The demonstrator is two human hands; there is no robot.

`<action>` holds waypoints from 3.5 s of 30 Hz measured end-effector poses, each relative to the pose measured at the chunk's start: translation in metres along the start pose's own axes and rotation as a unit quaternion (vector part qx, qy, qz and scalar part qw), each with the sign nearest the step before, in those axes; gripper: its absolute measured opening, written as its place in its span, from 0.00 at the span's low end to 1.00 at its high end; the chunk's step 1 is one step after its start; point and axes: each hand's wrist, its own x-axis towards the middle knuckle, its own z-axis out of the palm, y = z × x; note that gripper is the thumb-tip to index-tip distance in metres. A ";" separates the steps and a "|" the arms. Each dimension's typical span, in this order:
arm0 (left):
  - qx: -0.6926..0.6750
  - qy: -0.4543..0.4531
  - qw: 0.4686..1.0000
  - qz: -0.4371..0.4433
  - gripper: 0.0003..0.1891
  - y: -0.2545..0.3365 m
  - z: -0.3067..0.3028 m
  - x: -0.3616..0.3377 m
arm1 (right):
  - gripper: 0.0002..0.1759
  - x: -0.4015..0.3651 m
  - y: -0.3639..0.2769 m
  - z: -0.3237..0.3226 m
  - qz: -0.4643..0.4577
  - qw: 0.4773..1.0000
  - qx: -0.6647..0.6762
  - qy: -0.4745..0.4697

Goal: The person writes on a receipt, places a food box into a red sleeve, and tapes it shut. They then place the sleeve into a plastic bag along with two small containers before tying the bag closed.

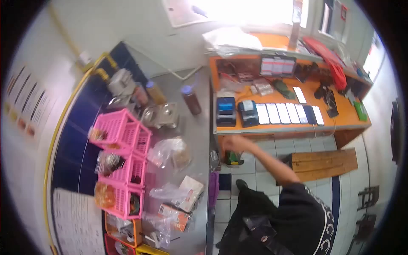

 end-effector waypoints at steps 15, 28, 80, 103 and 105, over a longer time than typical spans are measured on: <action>-0.034 -0.205 0.968 0.143 0.21 0.246 0.138 0.128 | 0.18 0.277 0.075 -0.425 0.247 0.850 -0.351 0.304; -0.036 -0.242 0.962 0.118 0.21 0.274 0.158 0.155 | 0.19 0.260 0.117 -0.453 0.132 0.889 -0.179 0.400; -0.301 -0.282 0.905 0.100 0.28 0.212 0.281 0.165 | 0.10 0.327 -0.032 -0.688 -0.156 0.762 -0.372 0.507; -0.474 -0.604 0.618 0.169 0.28 0.564 0.242 0.192 | 0.16 -0.022 -0.002 -0.229 0.112 0.914 0.220 0.323; -0.502 -0.576 0.613 0.199 0.14 0.562 0.216 0.136 | 0.15 -0.043 0.035 -0.246 0.189 0.902 0.228 0.313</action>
